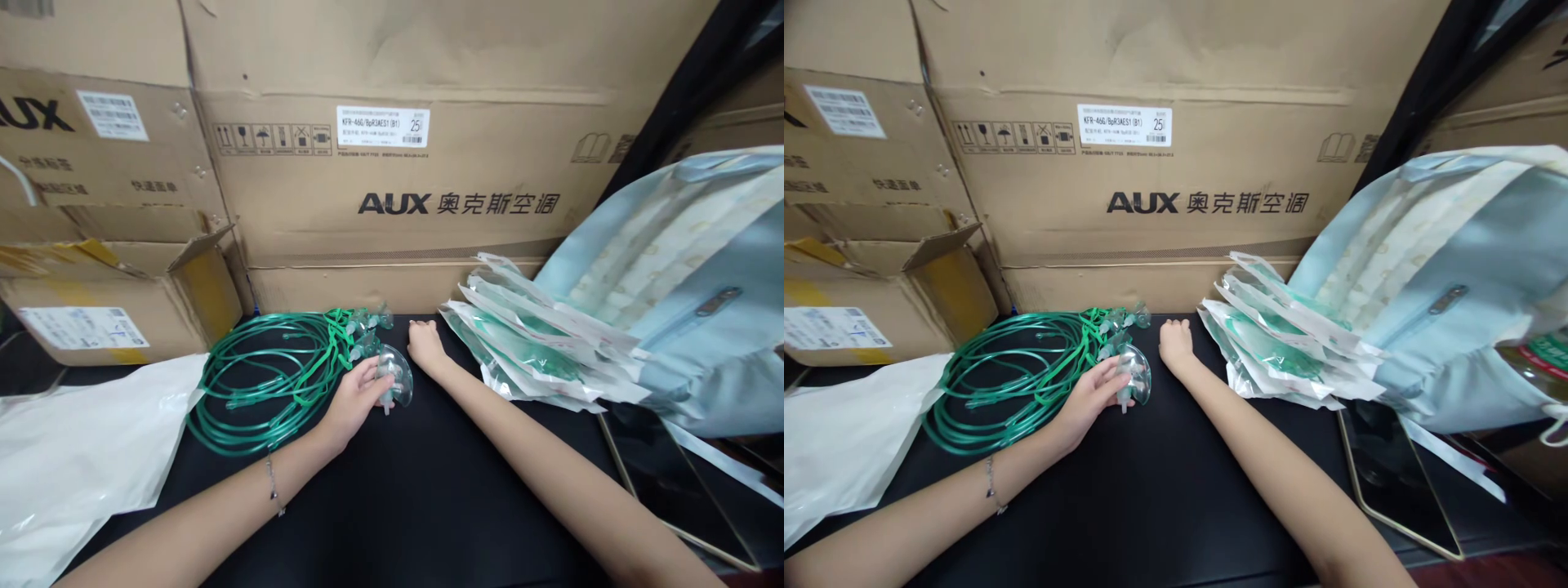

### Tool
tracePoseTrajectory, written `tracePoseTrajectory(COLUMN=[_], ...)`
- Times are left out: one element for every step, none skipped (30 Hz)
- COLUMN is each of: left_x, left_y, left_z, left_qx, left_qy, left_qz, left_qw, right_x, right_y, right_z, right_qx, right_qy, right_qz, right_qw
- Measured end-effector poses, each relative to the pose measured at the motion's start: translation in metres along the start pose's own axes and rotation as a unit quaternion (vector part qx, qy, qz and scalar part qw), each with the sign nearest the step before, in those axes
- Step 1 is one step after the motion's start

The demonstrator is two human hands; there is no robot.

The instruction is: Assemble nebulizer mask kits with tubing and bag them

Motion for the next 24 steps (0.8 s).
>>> tracePoseTrajectory(left_x=[0.000,0.000,0.000,0.000,0.000,-0.001,0.000,0.000,0.000,0.000,0.000,0.001,0.001,0.001,0.001,0.002,0.002,0.001,0.001,0.001,0.001,0.001,0.002,0.002], left_y=[0.000,0.000,-0.001,-0.001,-0.001,-0.001,-0.001,-0.001,-0.001,-0.001,-0.001,-0.001,-0.001,-0.001,-0.001,-0.001,-0.002,-0.002,-0.002,-0.003,-0.003,-0.003,-0.003,-0.003], left_z=[0.000,0.000,-0.001,-0.001,-0.001,-0.001,-0.001,-0.001,-0.001,-0.001,-0.001,-0.001,-0.001,-0.001,-0.001,-0.002,-0.002,-0.003,-0.004,-0.004,-0.005,-0.005,-0.005,-0.005], left_qx=[0.000,0.000,0.001,0.001,0.001,0.001,-0.001,-0.002,-0.002,-0.002,-0.001,0.001,0.002,0.003,0.002,0.002,0.003,0.004,0.006,0.008,0.011,0.013,0.015,0.017], left_qy=[0.000,-0.001,-0.002,-0.004,-0.007,-0.009,-0.012,-0.014,-0.015,-0.016,-0.015,-0.015,-0.014,-0.015,-0.016,-0.019,-0.022,-0.027,-0.031,-0.035,-0.037,-0.037,-0.035,-0.032], left_qz=[0.000,0.000,0.000,-0.001,-0.001,0.000,0.001,0.002,0.001,0.001,0.000,-0.001,-0.003,-0.004,-0.006,-0.007,-0.009,-0.010,-0.011,-0.012,-0.015,-0.018,-0.019,-0.020], left_qw=[1.000,1.000,1.000,1.000,1.000,1.000,1.000,1.000,1.000,1.000,1.000,1.000,1.000,1.000,1.000,1.000,1.000,1.000,0.999,0.999,0.999,0.999,0.999,0.999], right_x=[-0.001,-0.002,-0.003,-0.004,-0.004,-0.005,-0.005,-0.006,-0.006,-0.006,-0.005,-0.004,-0.001,0.004,0.010,0.016,0.024,0.032,0.039,0.044,0.048,0.050,0.050,0.047], right_y=[-0.004,-0.007,-0.010,-0.012,-0.013,-0.014,-0.014,-0.013,-0.013,-0.012,-0.012,-0.013,-0.014,-0.016,-0.018,-0.022,-0.027,-0.033,-0.039,-0.046,-0.053,-0.061,-0.067,-0.073], right_z=[0.006,0.012,0.018,0.024,0.028,0.031,0.033,0.033,0.033,0.032,0.030,0.029,0.027,0.025,0.022,0.020,0.017,0.014,0.011,0.007,0.003,-0.001,-0.005,-0.009], right_qx=[0.016,0.032,0.047,0.061,0.072,0.080,0.086,0.089,0.090,0.091,0.091,0.090,0.091,0.091,0.093,0.097,0.102,0.108,0.117,0.121,0.123,0.121,0.109,0.092], right_qy=[0.006,0.015,0.024,0.035,0.047,0.060,0.074,0.089,0.105,0.122,0.140,0.159,0.179,0.200,0.222,0.246,0.270,0.294,0.317,0.341,0.364,0.402,0.484,0.555], right_qz=[0.001,0.003,0.004,0.005,0.004,0.002,-0.001,-0.006,-0.013,-0.023,-0.035,-0.050,-0.068,-0.088,-0.109,-0.130,-0.149,-0.165,-0.176,-0.184,-0.188,-0.187,-0.173,-0.157], right_qw=[1.000,0.999,0.999,0.998,0.996,0.995,0.994,0.992,0.990,0.988,0.985,0.982,0.977,0.972,0.964,0.956,0.946,0.935,0.925,0.914,0.904,0.888,0.851,0.812])
Point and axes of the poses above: each hand's wrist, its own y-axis towards the middle knuckle, its own x-axis out of the back of the hand, z = x × y, the point moved 4 cm from there along y, towards the middle knuckle, and after that the axes turned 4 degrees about y, right-handed, at the moved point
